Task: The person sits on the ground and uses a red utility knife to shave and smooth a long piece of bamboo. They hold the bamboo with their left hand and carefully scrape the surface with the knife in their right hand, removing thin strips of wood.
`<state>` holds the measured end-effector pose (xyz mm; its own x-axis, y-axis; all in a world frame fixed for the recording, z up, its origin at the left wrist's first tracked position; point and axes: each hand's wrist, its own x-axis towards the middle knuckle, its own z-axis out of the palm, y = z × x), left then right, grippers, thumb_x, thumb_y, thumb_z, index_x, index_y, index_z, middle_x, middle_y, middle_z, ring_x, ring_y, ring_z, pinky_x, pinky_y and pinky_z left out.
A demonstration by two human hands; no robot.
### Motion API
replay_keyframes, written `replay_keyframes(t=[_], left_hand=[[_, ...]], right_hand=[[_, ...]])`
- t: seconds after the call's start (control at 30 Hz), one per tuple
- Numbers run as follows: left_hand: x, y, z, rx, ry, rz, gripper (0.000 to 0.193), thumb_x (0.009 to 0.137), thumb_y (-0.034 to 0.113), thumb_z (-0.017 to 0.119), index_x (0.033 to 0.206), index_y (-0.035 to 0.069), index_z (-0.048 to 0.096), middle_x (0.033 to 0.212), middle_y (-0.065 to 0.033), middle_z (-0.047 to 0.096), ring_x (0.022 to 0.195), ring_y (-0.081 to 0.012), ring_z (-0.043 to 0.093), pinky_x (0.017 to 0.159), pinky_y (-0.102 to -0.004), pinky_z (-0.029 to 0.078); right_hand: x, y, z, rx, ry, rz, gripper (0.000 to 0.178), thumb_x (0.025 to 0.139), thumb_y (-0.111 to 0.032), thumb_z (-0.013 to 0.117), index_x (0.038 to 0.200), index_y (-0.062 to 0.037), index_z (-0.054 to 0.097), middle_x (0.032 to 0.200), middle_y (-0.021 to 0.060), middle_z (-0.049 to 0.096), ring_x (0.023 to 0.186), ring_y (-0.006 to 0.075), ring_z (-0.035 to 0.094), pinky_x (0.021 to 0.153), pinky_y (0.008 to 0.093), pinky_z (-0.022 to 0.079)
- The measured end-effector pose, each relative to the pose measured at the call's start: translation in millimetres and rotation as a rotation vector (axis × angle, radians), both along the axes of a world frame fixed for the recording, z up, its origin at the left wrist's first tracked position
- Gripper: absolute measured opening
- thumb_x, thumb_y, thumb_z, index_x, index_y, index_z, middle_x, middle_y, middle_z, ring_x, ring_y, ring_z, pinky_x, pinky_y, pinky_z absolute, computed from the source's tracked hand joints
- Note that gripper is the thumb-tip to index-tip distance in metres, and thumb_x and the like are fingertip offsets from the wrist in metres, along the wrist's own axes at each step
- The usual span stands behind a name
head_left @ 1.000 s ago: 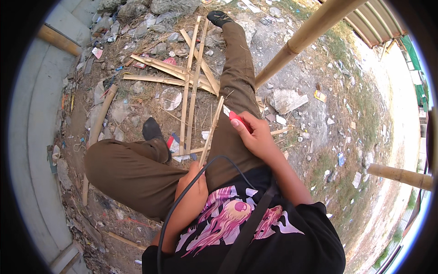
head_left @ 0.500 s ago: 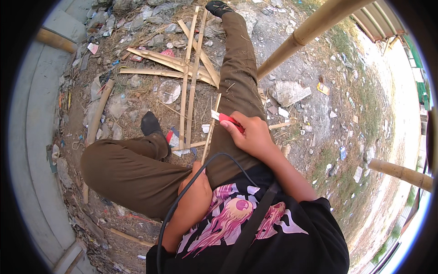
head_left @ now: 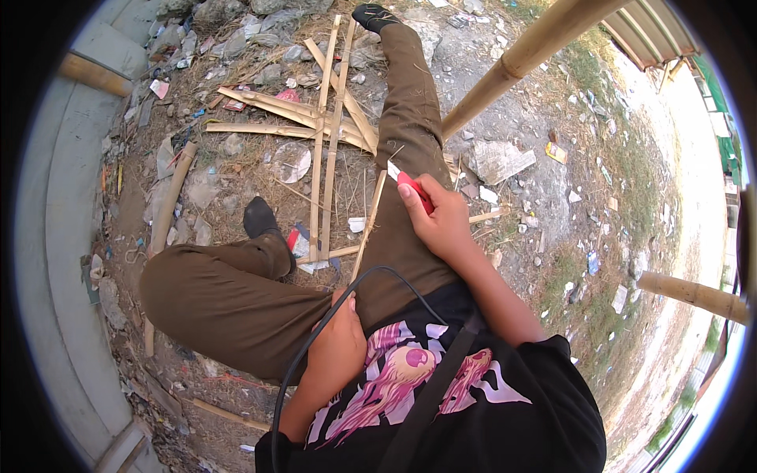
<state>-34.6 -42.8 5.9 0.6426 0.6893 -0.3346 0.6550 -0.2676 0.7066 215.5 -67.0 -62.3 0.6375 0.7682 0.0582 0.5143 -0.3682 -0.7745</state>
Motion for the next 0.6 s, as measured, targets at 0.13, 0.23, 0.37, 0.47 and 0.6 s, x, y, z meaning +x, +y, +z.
replay_keyframes(t=[0.13,0.23,0.37,0.47,0.6], left_hand=[[8,8,1,-0.044,0.091,-0.013,0.029,0.103,0.007,0.046,0.129,-0.003,0.052,0.094,-0.034,0.066,0.09,-0.0516,0.065,0.072,-0.0544,0.051],[8,10,-2,-0.03,0.077,-0.046,0.031,0.102,0.007,0.046,0.131,-0.004,0.051,0.096,-0.0346,0.066,0.09,-0.0521,0.064,0.073,-0.0551,0.051],[10,13,-4,-0.017,0.061,-0.038,0.032,0.102,0.007,0.048,0.131,-0.004,0.052,0.094,-0.0341,0.066,0.089,-0.0521,0.064,0.073,-0.0549,0.051],[9,10,-5,-0.005,0.091,-0.021,0.032,0.102,0.008,0.049,0.132,-0.003,0.052,0.092,-0.0334,0.066,0.086,-0.052,0.064,0.071,-0.0548,0.051],[10,8,-1,0.009,0.151,-0.005,0.031,0.101,0.008,0.049,0.131,-0.002,0.052,0.088,-0.0324,0.065,0.083,-0.0514,0.064,0.067,-0.0553,0.049]], right_hand=[[-1,-7,14,-0.004,-0.013,0.257,0.036,0.096,-0.041,0.066,0.086,-0.0071,0.064,0.058,0.018,0.057,0.056,0.0411,0.061,0.052,0.0472,0.046],[1,-7,12,-0.025,-0.021,0.322,0.036,0.095,-0.042,0.067,0.087,-0.0073,0.066,0.059,0.0182,0.058,0.057,0.0407,0.062,0.053,0.0478,0.046],[-1,-6,17,-0.038,-0.077,0.344,0.036,0.096,-0.041,0.067,0.087,-0.0067,0.066,0.059,0.0187,0.057,0.057,0.0407,0.061,0.052,0.0462,0.046],[-4,-5,15,-0.056,-0.121,0.322,0.035,0.096,-0.041,0.068,0.086,-0.0066,0.065,0.058,0.0184,0.056,0.056,0.0409,0.061,0.051,0.046,0.045],[-11,-2,13,-0.079,-0.128,0.29,0.038,0.096,-0.041,0.068,0.085,-0.0056,0.065,0.06,0.0192,0.057,0.058,0.0422,0.06,0.052,0.0462,0.045]])
